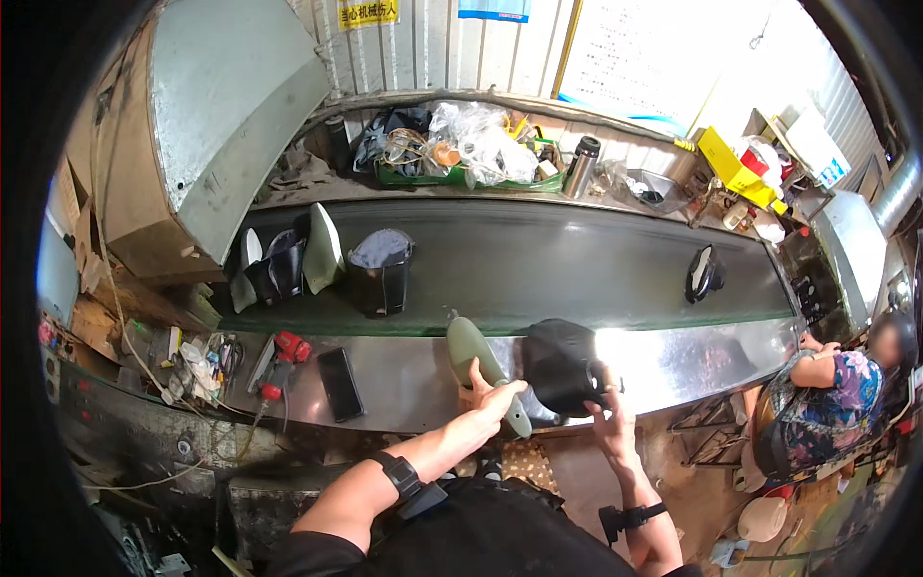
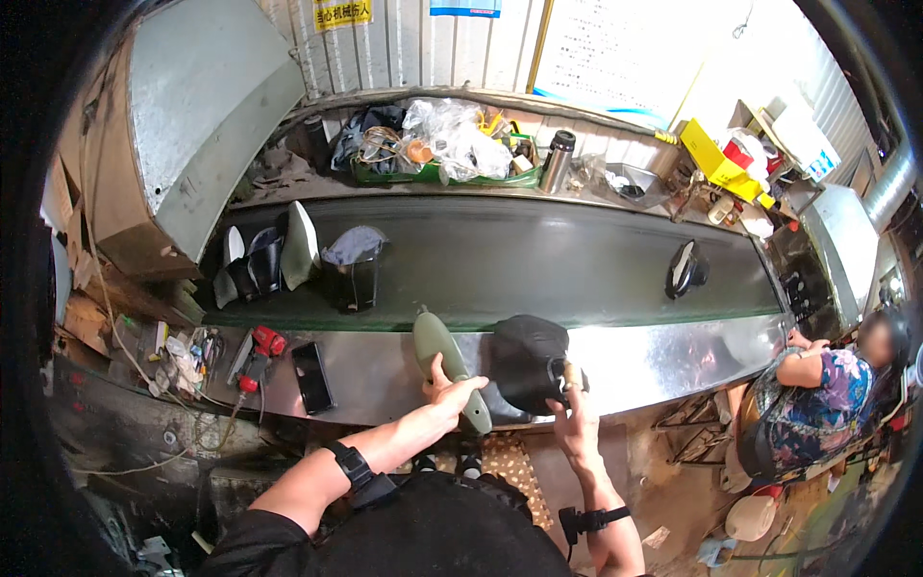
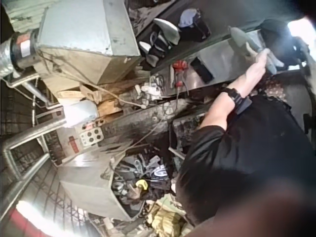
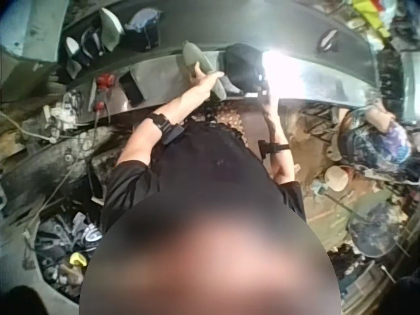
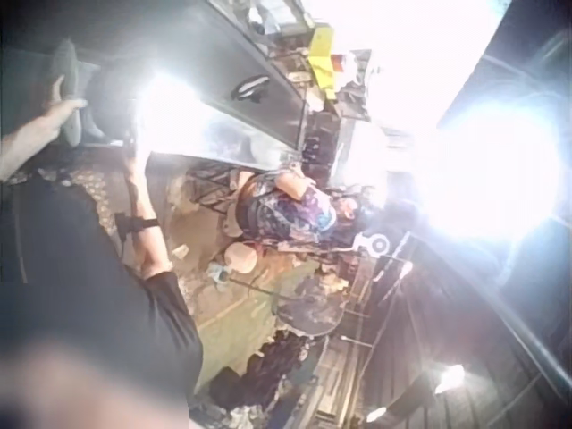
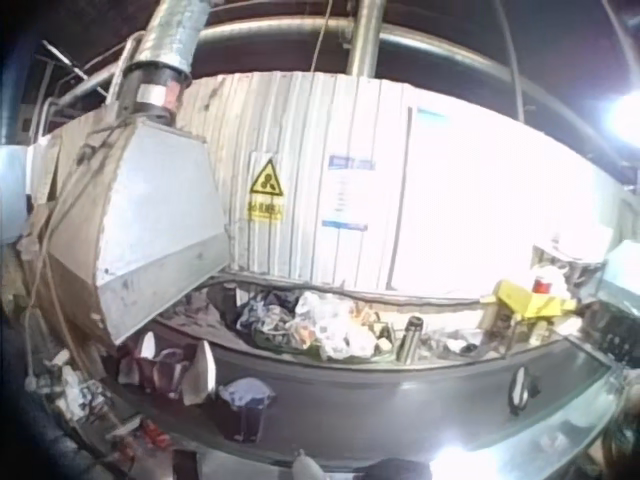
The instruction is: Operates a shoe lasting machine to shape and attach the upper of a boot to the insole.
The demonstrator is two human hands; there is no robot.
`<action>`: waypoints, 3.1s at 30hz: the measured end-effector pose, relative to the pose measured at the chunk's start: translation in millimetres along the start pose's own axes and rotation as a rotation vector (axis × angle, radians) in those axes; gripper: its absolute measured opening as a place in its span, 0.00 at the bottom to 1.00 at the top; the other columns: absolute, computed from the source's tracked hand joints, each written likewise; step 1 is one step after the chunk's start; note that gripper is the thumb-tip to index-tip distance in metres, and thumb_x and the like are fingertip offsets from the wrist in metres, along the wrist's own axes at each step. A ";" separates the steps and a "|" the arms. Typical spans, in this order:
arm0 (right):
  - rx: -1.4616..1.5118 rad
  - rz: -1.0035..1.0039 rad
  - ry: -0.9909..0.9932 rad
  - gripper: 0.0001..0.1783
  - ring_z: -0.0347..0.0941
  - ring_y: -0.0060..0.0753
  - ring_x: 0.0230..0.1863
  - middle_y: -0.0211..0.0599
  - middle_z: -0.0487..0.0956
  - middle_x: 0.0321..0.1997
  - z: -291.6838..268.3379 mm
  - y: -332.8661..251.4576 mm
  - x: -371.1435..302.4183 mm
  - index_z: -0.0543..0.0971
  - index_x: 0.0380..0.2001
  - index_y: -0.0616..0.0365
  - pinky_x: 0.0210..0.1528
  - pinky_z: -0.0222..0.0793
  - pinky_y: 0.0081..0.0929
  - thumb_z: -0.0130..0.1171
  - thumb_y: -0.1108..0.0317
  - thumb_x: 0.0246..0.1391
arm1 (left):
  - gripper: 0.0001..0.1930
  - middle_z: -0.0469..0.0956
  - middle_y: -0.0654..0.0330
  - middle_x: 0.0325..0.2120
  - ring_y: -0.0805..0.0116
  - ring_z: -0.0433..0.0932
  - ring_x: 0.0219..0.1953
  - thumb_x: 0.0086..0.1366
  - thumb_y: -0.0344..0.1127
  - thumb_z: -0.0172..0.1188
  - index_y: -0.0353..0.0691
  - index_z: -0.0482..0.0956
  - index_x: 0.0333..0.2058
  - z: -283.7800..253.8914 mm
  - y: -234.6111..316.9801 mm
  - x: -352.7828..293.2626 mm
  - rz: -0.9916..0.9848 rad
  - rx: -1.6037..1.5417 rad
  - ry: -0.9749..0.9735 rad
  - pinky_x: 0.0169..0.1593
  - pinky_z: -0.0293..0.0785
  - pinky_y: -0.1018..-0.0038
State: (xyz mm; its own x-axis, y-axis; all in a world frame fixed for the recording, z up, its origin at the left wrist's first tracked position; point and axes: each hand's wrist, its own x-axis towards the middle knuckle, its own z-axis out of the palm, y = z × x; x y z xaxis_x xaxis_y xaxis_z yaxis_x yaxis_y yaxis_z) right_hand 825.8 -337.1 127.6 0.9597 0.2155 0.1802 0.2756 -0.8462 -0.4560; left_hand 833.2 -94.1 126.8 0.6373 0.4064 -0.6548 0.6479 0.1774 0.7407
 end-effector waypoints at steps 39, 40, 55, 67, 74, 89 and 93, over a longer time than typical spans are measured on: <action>0.782 0.031 -0.478 0.60 0.60 0.41 0.70 0.51 0.62 0.69 74.6 -38.7 -54.9 0.48 0.71 0.63 0.68 0.58 0.34 0.77 0.65 0.41 | 0.39 0.72 0.39 0.54 0.47 0.72 0.57 0.50 0.59 0.66 0.34 0.73 0.53 -55.6 7.0 103.9 0.189 0.682 0.190 0.56 0.71 0.59; 1.300 0.516 -0.558 0.55 0.62 0.40 0.68 0.48 0.65 0.67 63.9 -60.7 -41.7 0.51 0.70 0.61 0.67 0.59 0.35 0.73 0.60 0.46 | 0.42 0.69 0.37 0.56 0.44 0.69 0.59 0.47 0.61 0.68 0.34 0.72 0.53 -51.8 -3.2 98.7 0.255 0.791 0.303 0.57 0.71 0.58; 1.019 -0.269 -0.705 0.71 0.56 0.46 0.71 0.56 0.56 0.71 42.8 -79.8 -3.2 0.32 0.72 0.58 0.70 0.53 0.43 0.78 0.58 0.42 | 0.17 0.81 0.54 0.27 0.63 0.81 0.27 0.46 0.40 0.68 0.32 0.81 0.30 -150.7 15.9 83.1 0.097 -0.194 0.267 0.31 0.78 0.67; 1.176 0.075 -1.481 0.36 0.62 0.34 0.66 0.38 0.66 0.67 51.5 -321.1 -51.3 0.56 0.70 0.62 0.68 0.55 0.29 0.52 0.55 0.67 | 0.23 0.83 0.55 0.33 0.63 0.81 0.37 0.46 0.44 0.69 0.38 0.81 0.40 -344.7 -55.1 -189.7 0.573 -0.236 0.801 0.45 0.75 0.68; 1.171 -0.335 -1.497 0.12 0.66 0.12 0.35 0.19 0.75 0.35 57.2 -450.7 -227.2 0.78 0.45 0.61 0.40 0.63 0.15 0.57 0.64 0.66 | 0.19 0.81 0.56 0.30 0.70 0.77 0.33 0.62 0.48 0.60 0.35 0.80 0.36 -465.8 -166.8 -381.3 0.414 -0.387 1.357 0.39 0.72 0.69; 1.155 -0.084 -1.938 0.13 0.75 0.17 0.33 0.29 0.81 0.38 121.8 -597.2 -380.4 0.78 0.49 0.62 0.35 0.72 0.16 0.56 0.69 0.64 | 0.19 0.82 0.55 0.39 0.63 0.82 0.36 0.69 0.47 0.58 0.35 0.80 0.44 -475.8 -312.6 -468.1 0.576 -1.617 1.059 0.41 0.79 0.69; 1.159 0.173 -2.008 0.16 0.76 0.19 0.34 0.30 0.81 0.40 146.1 -614.8 -378.3 0.77 0.52 0.64 0.35 0.73 0.18 0.56 0.70 0.64 | 0.18 0.82 0.54 0.40 0.62 0.82 0.38 0.68 0.45 0.60 0.34 0.79 0.45 -498.6 -309.9 -464.3 0.476 -1.619 1.064 0.41 0.78 0.68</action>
State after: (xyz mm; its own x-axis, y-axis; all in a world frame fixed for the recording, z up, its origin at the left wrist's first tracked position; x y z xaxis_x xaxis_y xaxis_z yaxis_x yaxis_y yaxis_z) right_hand 301.2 172.8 212.5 -0.4029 0.8476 -0.3453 -0.5766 -0.5280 -0.6235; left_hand 128.6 109.1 276.2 -0.2413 0.8213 -0.5170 -0.7681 0.1639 0.6190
